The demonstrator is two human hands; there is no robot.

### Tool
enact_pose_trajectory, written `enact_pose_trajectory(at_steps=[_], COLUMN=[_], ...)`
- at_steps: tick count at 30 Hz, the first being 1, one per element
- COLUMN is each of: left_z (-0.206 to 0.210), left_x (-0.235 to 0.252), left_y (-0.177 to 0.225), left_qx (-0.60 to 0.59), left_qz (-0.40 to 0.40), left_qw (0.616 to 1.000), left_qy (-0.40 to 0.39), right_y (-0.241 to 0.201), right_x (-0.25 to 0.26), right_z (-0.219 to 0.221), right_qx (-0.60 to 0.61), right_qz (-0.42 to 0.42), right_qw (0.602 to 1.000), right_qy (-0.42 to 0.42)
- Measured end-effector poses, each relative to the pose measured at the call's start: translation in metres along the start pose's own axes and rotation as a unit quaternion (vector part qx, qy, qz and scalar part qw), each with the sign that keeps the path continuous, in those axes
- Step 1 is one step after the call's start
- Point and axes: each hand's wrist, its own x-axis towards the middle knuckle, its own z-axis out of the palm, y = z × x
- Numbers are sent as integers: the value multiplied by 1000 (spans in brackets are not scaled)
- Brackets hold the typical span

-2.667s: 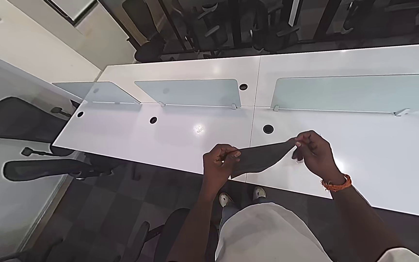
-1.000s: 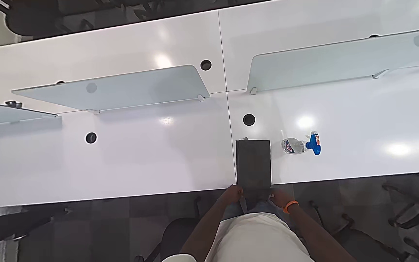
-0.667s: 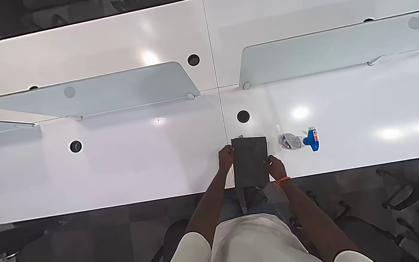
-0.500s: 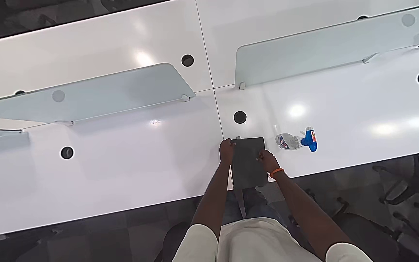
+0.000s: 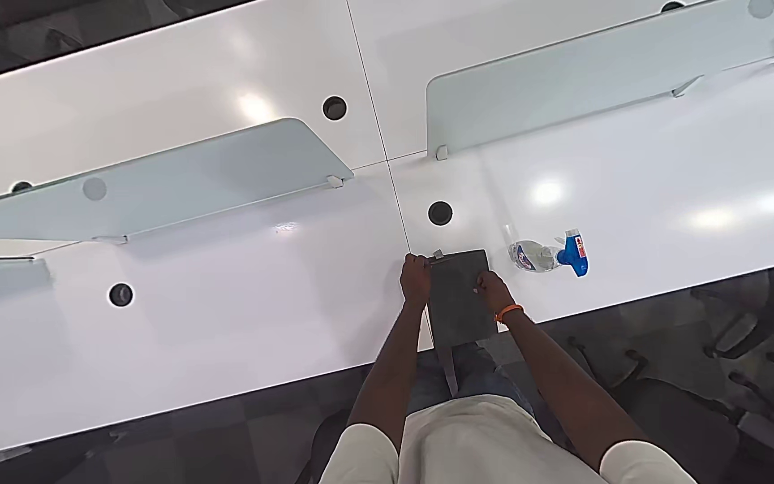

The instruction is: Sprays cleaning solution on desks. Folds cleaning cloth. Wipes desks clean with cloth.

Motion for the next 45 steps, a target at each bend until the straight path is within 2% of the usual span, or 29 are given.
enact_pose_trajectory(at_steps=[3, 8, 12, 15, 19, 22, 25, 30, 35, 45], left_z=[-1, -4, -3, -3, -6, -7, -6, -5, -5, 1], left_x=[-2, 2, 9, 12, 11, 13, 15, 17, 18, 23], left_y=[-3, -3, -10, -13, -12, -14, -18, -22, -18, -10], left_qx=[-60, -206, -211, -202, -178, -176, -178, -183, -141, -20], left_qz=[4, -76, -84, -82, -88, -95, -89, -70, -35, 12], left_qw=[998, 975, 973, 975, 979, 979, 979, 980, 989, 1000], left_qy=[-5, -19, -46, -45, -37, -29, -30, -34, -34, 15], right_y=[-1, -10, -26, -38, -46, -44, -39, -33, -41, -37], right_x=[1, -3, 3, 21, 45, 60, 66, 73, 63, 61], right_z=[0, -10, -28, -38, -48, -56, -69, -75, -69, -58], right_qx=[-2, -48, -39, -42, -102, -192, -223, -137, -43, -6], right_qz=[5, 5, -6, -23, -69, -81, -80, -66, 8, 80], right_qw=[1000, 999, 995, 991, 990, 978, 972, 988, 998, 988], right_qy=[-1, -1, 95, 124, 70, 16, -5, -13, 47, 134])
